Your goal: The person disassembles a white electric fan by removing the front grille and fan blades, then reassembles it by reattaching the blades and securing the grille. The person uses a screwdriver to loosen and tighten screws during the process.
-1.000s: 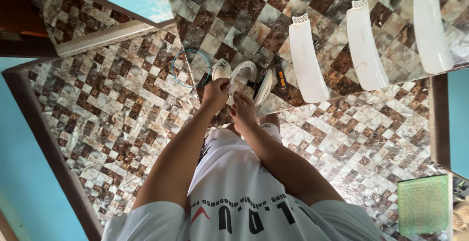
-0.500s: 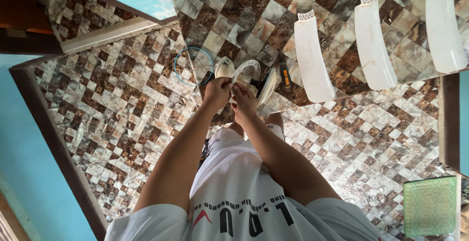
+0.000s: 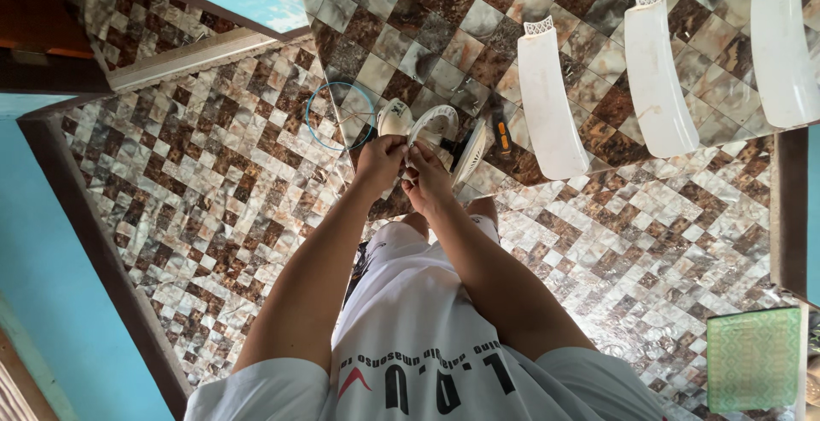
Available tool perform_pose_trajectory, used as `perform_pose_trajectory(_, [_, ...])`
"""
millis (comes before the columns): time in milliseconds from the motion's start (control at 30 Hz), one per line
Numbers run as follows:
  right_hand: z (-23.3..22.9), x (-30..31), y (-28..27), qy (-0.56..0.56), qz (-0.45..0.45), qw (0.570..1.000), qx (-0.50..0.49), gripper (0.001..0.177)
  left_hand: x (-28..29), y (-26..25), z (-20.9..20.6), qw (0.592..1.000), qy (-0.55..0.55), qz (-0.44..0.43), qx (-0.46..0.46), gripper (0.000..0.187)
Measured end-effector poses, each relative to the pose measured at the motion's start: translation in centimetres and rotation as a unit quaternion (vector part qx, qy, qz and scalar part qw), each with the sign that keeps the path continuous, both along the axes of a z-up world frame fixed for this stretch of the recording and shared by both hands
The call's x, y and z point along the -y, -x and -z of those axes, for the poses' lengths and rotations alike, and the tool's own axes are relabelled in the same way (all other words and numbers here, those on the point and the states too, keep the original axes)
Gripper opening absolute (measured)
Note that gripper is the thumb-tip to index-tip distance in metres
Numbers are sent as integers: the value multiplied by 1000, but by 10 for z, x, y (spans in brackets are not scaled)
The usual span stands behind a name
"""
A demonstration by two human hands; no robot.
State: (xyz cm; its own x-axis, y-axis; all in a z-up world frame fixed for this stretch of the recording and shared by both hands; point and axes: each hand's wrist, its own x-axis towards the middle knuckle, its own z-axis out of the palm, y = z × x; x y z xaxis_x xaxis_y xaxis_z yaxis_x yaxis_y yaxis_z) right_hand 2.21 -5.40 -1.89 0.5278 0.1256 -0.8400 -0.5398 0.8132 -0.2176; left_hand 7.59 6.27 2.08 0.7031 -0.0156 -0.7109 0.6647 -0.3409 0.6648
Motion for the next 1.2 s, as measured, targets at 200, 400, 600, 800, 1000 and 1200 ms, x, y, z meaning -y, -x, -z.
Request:
perform_pose_trajectory(200, [6, 3, -3, 15, -29, 999, -14, 21, -2, 0, -2, 1000, -17, 15, 7, 23])
perform_pose_trajectory(400, [8, 4, -3, 74, -55, 995, -27, 22, -1, 1, -6, 998, -48, 41, 30, 23])
perform_pose_trajectory(600, [13, 7, -2, 96, -59, 994, 5, 19, 0, 0, -2, 1000, -2, 5, 7, 23])
perform_pose_trajectory(800, [11, 8, -5, 111, -83, 990, -12, 15, -1, 0, -4, 995, -60, 63, 54, 23])
perform_pose_trajectory(1000, [5, 7, -6, 189, -98, 977, 17, 12, 0, 0, -6, 991, -80, 82, 64, 24])
perform_pose_trajectory(1200, [6, 11, -9, 82, -61, 994, -42, 16, -1, 1, 0, 985, -96, 104, 97, 27])
